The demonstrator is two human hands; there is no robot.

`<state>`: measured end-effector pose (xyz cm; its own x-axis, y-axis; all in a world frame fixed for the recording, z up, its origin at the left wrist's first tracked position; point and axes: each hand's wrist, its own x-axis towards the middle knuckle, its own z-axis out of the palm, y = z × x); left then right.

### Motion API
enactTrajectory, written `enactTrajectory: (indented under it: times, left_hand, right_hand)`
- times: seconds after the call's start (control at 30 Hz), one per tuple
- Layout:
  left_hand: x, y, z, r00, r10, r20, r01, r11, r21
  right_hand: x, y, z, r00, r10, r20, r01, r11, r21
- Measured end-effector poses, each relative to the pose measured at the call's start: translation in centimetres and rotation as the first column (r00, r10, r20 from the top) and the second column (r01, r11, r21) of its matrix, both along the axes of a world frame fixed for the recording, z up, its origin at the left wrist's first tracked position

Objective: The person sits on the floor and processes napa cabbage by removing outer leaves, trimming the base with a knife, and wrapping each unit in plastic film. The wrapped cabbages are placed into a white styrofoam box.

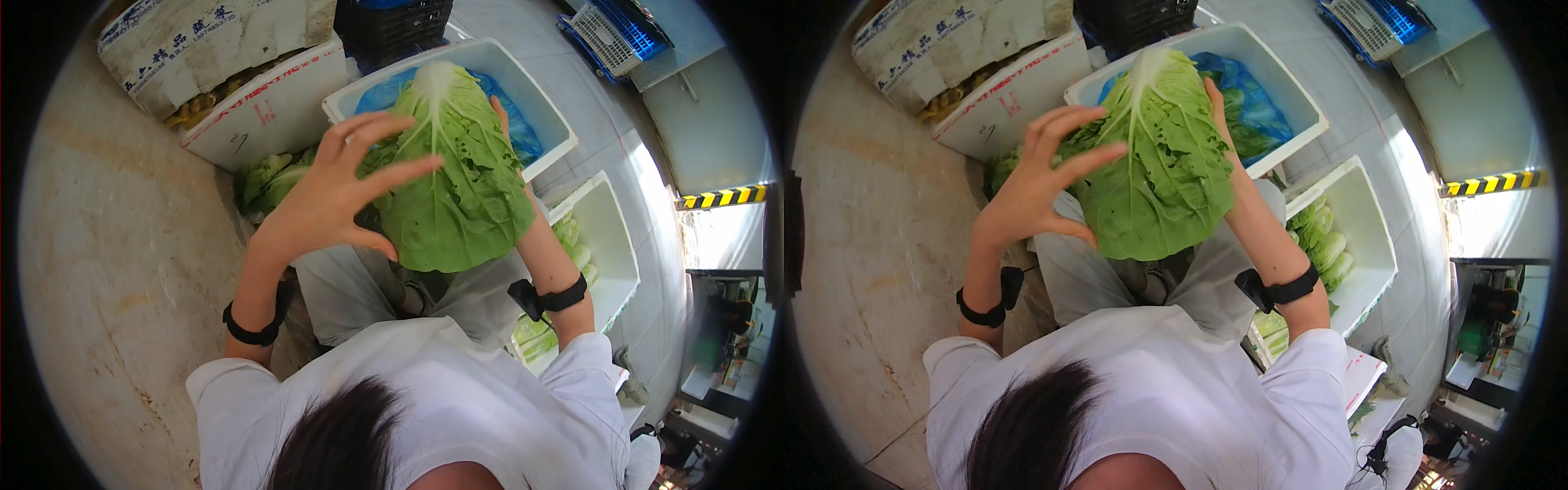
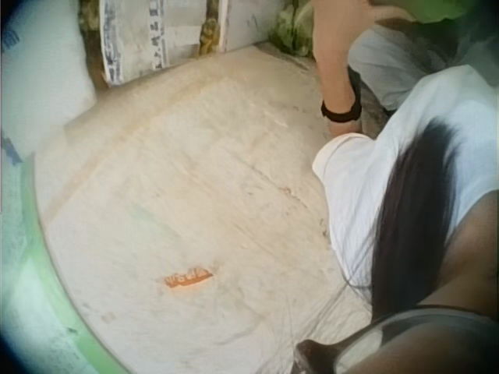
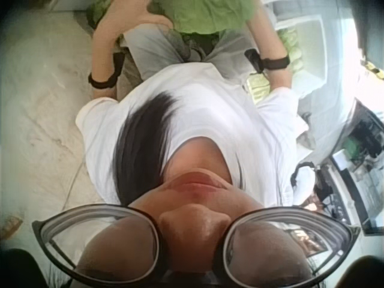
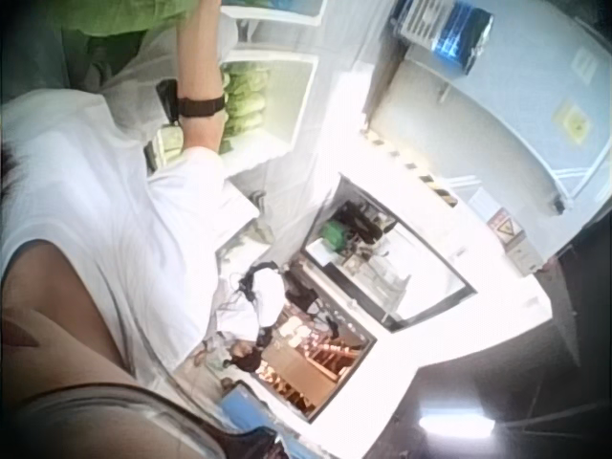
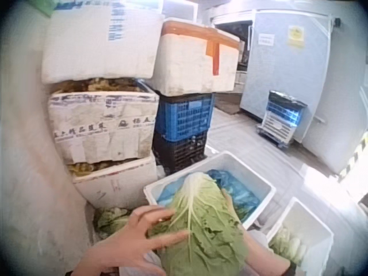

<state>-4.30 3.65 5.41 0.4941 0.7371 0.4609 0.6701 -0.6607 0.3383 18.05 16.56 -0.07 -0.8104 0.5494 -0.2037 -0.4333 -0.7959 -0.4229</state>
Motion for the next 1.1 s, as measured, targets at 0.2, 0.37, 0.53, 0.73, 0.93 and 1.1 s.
enactTrajectory:
  times: [0.2,0.37,0.53,0.73,0.93,1.1]
  left_hand:
    - [1.3,1.2,1.3,0.953,-0.173,0.248,0.12,0.97,0.213]
    - [1.6,2.3,3.4,0.8,-0.031,0.599,-0.042,0.993,0.107]
    - [1.0,4.3,5.6,0.741,0.162,0.652,-0.225,0.974,0.013]
    - [0.6,6.2,6.8,0.631,0.463,0.622,-0.474,0.865,-0.164]
    - [0.7,7.4,7.8,0.645,0.267,0.716,-0.421,0.906,0.042]
    - [1.7,6.4,7.5,0.754,0.338,0.564,-0.347,0.933,-0.095]
  right_hand:
    - [0.3,-0.6,-0.2,0.977,-0.124,0.173,0.106,0.988,0.108]
    - [-0.3,-0.1,-1.4,0.997,0.028,-0.071,-0.017,0.988,0.155]
    - [-1.0,-1.0,-2.6,0.996,0.003,-0.092,0.007,0.994,0.106]
    - [-1.7,0.3,-2.3,0.835,0.2,-0.512,-0.291,0.951,-0.104]
    - [-1.7,-0.3,-2.0,0.955,0.099,-0.28,-0.097,0.995,0.023]
    - [-1.7,-0.9,-1.5,0.919,0.128,-0.372,-0.13,0.991,0.019]
